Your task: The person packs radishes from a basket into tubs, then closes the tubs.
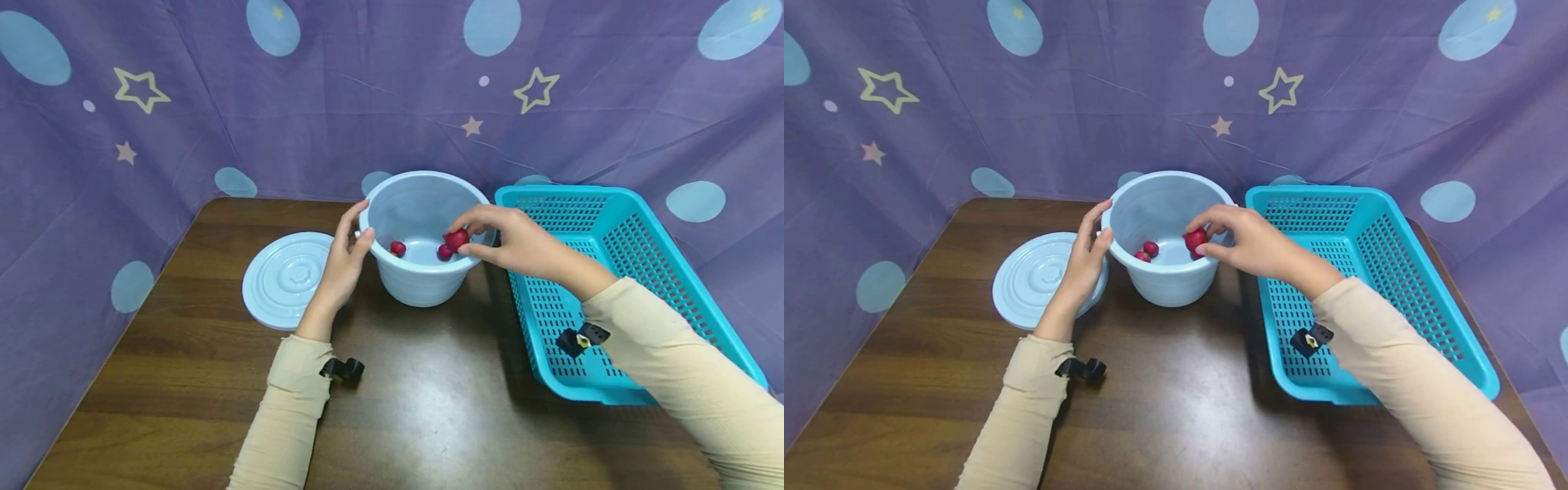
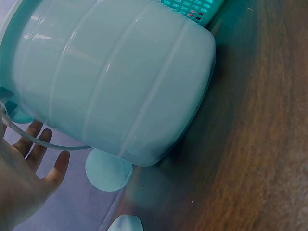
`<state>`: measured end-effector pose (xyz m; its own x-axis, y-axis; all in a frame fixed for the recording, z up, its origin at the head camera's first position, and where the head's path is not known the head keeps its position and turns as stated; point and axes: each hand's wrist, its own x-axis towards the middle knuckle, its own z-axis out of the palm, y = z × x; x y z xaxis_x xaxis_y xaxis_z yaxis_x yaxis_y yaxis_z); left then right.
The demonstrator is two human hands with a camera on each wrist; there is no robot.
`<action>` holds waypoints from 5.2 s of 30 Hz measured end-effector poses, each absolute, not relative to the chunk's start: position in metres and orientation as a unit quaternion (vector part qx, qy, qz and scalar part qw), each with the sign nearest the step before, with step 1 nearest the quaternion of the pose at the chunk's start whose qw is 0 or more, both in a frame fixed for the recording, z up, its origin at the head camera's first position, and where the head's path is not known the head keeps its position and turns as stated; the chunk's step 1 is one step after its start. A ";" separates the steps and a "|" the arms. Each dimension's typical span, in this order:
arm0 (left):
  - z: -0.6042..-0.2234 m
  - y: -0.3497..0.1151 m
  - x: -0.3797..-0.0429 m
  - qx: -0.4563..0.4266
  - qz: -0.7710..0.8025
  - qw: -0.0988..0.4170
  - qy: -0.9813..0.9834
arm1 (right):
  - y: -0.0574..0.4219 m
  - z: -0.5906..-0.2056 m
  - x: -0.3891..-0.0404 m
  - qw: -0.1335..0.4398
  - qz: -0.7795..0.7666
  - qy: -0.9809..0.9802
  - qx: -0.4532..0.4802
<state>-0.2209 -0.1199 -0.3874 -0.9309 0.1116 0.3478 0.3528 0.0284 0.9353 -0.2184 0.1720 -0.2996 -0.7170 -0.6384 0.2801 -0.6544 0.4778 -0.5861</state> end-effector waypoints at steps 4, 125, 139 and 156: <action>-0.387 -0.119 -0.221 -0.159 -0.676 0.088 -0.714 | 0.173 -0.301 -0.218 0.021 0.344 -0.858 0.381; -0.388 -0.119 -0.220 -0.164 -0.682 0.091 -0.707 | 0.282 -0.333 -0.241 -0.033 0.300 -0.940 0.156; -0.390 -0.119 -0.220 -0.166 -0.682 0.098 -0.706 | 0.273 -0.318 -0.224 -0.005 0.349 -0.925 0.152; -0.388 -0.118 -0.220 -0.166 -0.680 0.098 -0.707 | 0.238 -0.303 -0.209 0.038 0.441 -0.872 0.208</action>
